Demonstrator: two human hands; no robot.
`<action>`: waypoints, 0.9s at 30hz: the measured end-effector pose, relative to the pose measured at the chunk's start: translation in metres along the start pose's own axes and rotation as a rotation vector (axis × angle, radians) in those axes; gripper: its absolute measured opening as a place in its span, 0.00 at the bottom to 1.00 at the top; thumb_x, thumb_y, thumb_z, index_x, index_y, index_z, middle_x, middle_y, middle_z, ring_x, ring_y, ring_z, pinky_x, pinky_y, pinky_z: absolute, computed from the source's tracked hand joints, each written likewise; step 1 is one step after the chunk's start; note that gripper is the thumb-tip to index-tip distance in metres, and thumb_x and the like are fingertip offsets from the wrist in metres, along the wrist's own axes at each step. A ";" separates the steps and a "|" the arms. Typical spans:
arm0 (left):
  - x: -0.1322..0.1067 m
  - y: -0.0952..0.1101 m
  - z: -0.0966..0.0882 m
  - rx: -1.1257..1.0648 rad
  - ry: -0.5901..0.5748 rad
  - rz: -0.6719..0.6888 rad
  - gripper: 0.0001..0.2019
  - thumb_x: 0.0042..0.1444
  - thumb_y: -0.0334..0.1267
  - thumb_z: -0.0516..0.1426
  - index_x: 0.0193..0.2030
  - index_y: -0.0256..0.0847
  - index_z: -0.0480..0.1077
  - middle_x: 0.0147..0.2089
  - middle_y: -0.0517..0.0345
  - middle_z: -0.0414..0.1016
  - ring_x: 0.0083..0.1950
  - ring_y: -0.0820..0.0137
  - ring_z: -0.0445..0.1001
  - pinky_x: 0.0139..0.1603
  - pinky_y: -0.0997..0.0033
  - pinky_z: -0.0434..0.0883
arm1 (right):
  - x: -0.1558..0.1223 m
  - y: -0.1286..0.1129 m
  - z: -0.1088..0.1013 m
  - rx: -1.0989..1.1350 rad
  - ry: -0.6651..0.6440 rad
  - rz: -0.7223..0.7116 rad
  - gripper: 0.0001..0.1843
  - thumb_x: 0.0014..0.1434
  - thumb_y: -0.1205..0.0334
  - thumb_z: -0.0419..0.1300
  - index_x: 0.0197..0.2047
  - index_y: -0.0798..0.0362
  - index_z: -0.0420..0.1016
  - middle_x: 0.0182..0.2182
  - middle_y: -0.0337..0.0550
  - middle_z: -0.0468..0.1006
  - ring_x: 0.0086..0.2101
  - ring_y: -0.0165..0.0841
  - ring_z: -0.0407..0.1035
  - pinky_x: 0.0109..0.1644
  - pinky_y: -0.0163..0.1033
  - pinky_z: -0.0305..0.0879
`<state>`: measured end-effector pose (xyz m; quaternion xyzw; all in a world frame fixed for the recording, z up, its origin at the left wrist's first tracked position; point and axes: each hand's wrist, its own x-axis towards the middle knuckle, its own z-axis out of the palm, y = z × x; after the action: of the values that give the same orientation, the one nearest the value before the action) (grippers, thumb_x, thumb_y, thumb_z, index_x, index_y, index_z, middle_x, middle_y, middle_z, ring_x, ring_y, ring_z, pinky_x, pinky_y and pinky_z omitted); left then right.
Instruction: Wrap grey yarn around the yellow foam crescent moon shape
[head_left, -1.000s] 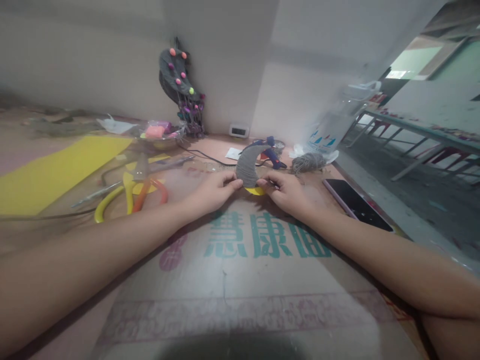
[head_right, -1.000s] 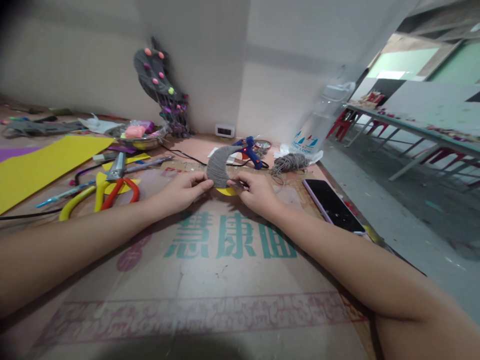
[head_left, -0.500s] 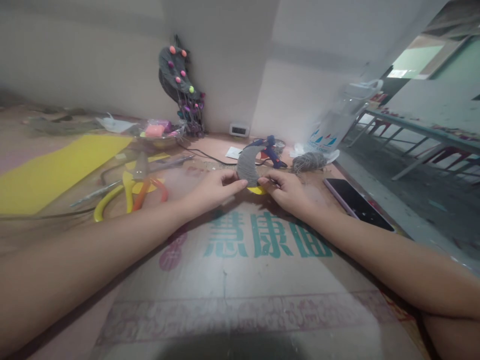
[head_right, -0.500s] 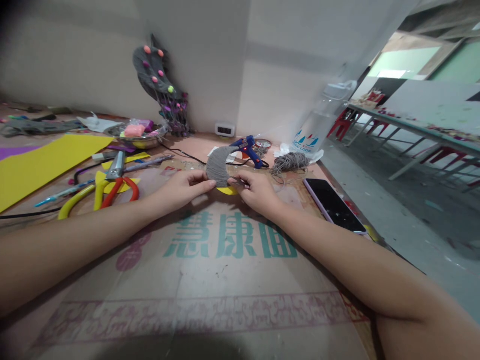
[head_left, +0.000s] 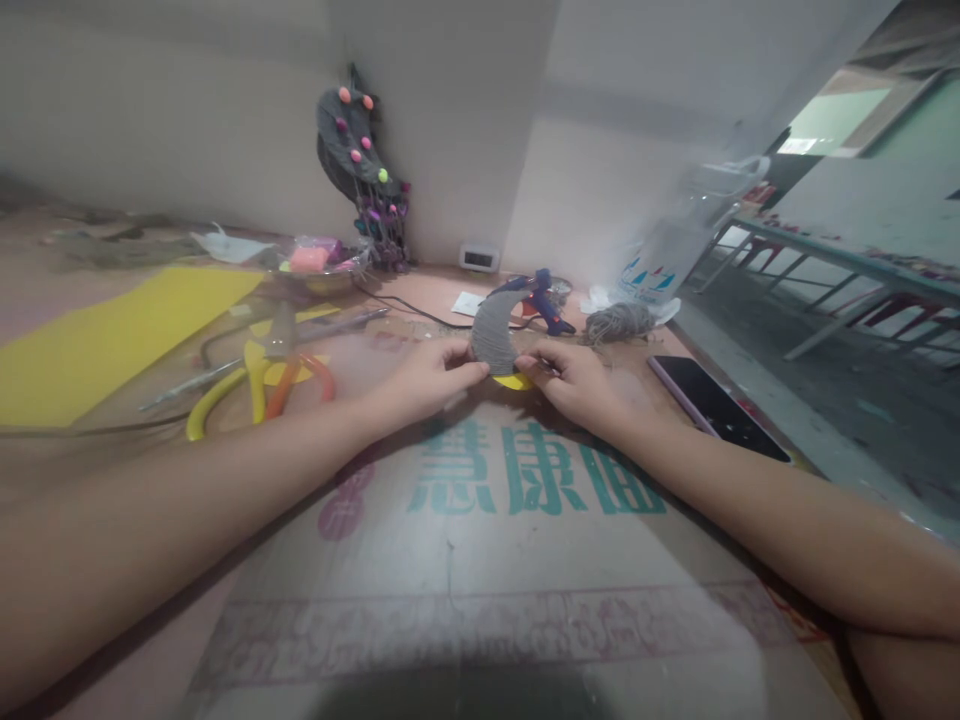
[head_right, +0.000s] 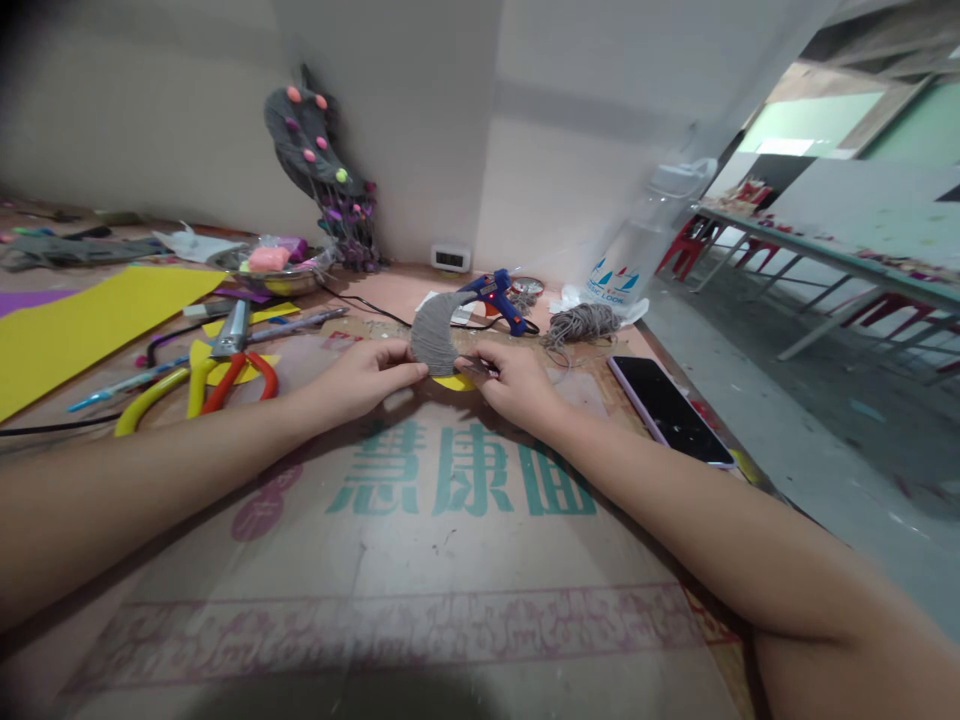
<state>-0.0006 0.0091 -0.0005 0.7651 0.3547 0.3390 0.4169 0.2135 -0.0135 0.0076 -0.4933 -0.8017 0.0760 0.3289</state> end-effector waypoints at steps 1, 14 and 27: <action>0.000 0.000 0.000 -0.008 -0.001 0.002 0.11 0.55 0.42 0.55 0.36 0.36 0.74 0.34 0.58 0.76 0.35 0.69 0.72 0.38 0.71 0.68 | 0.000 0.000 0.000 0.001 0.001 -0.002 0.16 0.63 0.53 0.55 0.29 0.54 0.73 0.22 0.39 0.71 0.24 0.30 0.62 0.28 0.34 0.53; -0.003 0.005 0.001 -0.021 0.031 -0.068 0.12 0.56 0.44 0.54 0.29 0.38 0.70 0.26 0.61 0.68 0.28 0.72 0.64 0.29 0.73 0.60 | 0.000 0.000 0.000 -0.001 -0.013 -0.017 0.17 0.63 0.53 0.54 0.28 0.53 0.72 0.22 0.39 0.71 0.25 0.30 0.62 0.29 0.35 0.53; -0.002 0.005 -0.002 -0.026 0.068 -0.042 0.18 0.60 0.50 0.53 0.27 0.38 0.67 0.26 0.63 0.67 0.29 0.73 0.65 0.31 0.73 0.61 | 0.000 0.003 0.001 0.001 -0.021 -0.036 0.17 0.63 0.53 0.55 0.28 0.54 0.73 0.21 0.38 0.70 0.24 0.30 0.62 0.28 0.34 0.53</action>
<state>-0.0019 0.0058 0.0043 0.7402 0.3801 0.3605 0.4214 0.2150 -0.0121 0.0057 -0.4779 -0.8138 0.0755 0.3220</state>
